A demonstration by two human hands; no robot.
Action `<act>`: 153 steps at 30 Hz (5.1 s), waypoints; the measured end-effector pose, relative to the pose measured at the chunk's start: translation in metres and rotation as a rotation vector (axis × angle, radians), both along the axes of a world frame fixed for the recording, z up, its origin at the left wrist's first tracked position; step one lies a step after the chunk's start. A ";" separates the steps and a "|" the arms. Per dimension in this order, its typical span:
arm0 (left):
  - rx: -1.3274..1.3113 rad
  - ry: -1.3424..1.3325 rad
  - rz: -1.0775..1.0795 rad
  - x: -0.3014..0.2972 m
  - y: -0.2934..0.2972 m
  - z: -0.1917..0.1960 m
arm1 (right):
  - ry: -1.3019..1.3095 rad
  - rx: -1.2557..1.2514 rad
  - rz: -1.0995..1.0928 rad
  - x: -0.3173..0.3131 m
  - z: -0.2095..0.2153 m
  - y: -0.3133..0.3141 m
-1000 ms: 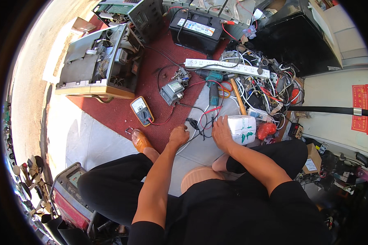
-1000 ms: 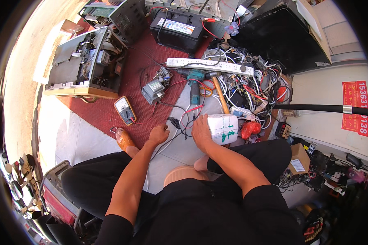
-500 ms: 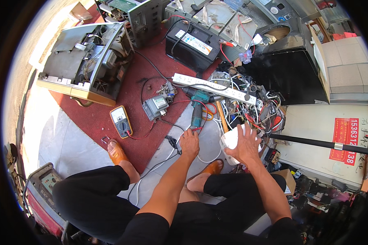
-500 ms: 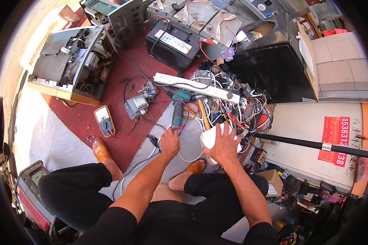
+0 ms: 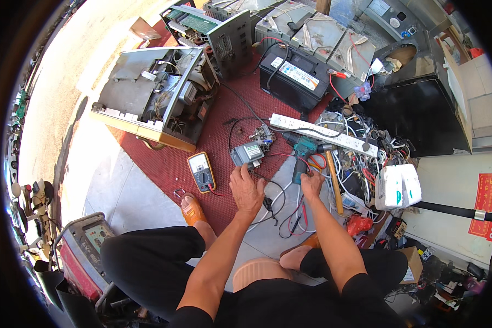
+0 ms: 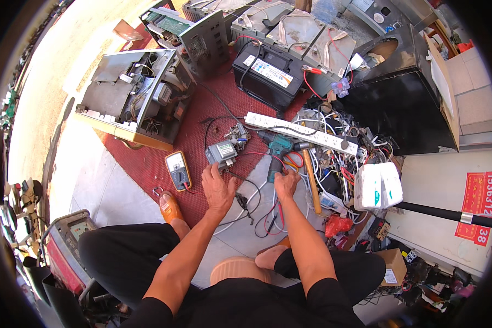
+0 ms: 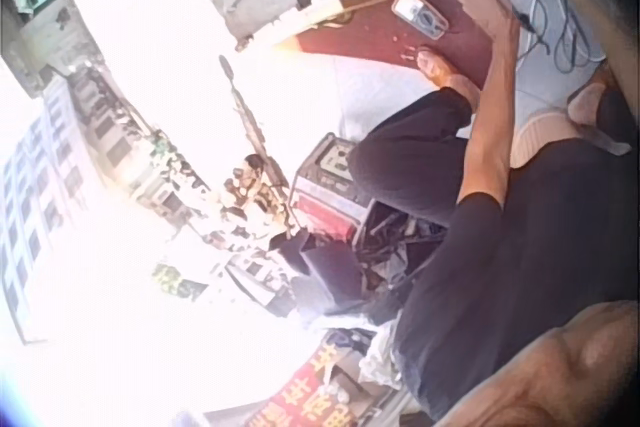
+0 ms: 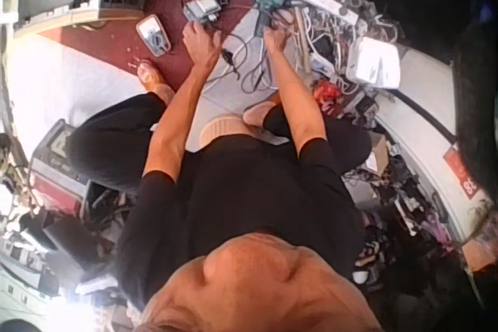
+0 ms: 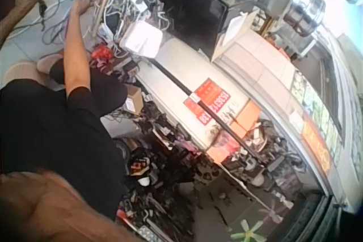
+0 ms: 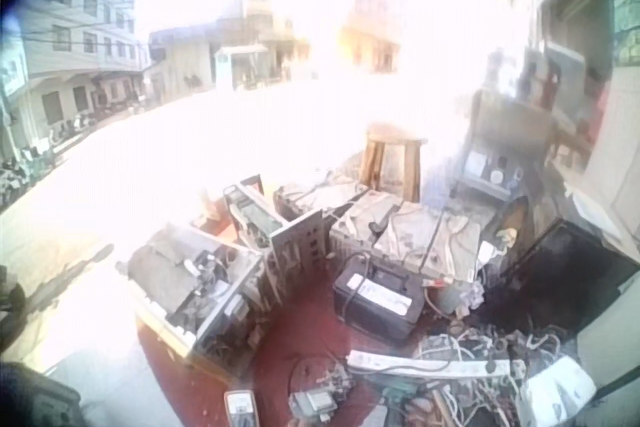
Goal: The person disassembles a microwave oven, removes the door, and then tests a small electronic component using a multimeter. They connect the multimeter probes to the component and observe the readings.
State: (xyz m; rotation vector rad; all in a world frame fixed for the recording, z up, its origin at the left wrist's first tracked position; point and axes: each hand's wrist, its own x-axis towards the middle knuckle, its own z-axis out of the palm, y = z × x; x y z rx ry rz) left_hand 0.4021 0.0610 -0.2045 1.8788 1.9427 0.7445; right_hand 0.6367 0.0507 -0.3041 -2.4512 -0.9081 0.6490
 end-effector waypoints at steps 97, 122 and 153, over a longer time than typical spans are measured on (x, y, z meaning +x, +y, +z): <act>-0.389 -0.377 0.451 -0.032 0.034 -0.079 | 0.575 0.752 -0.364 0.053 0.391 -0.193; -0.418 -0.226 0.493 -0.008 0.042 -0.077 | 0.219 0.644 -0.014 0.044 0.402 -0.202; -1.142 -1.600 -0.482 0.096 -0.124 0.185 | 0.701 0.832 0.143 0.026 0.355 -0.197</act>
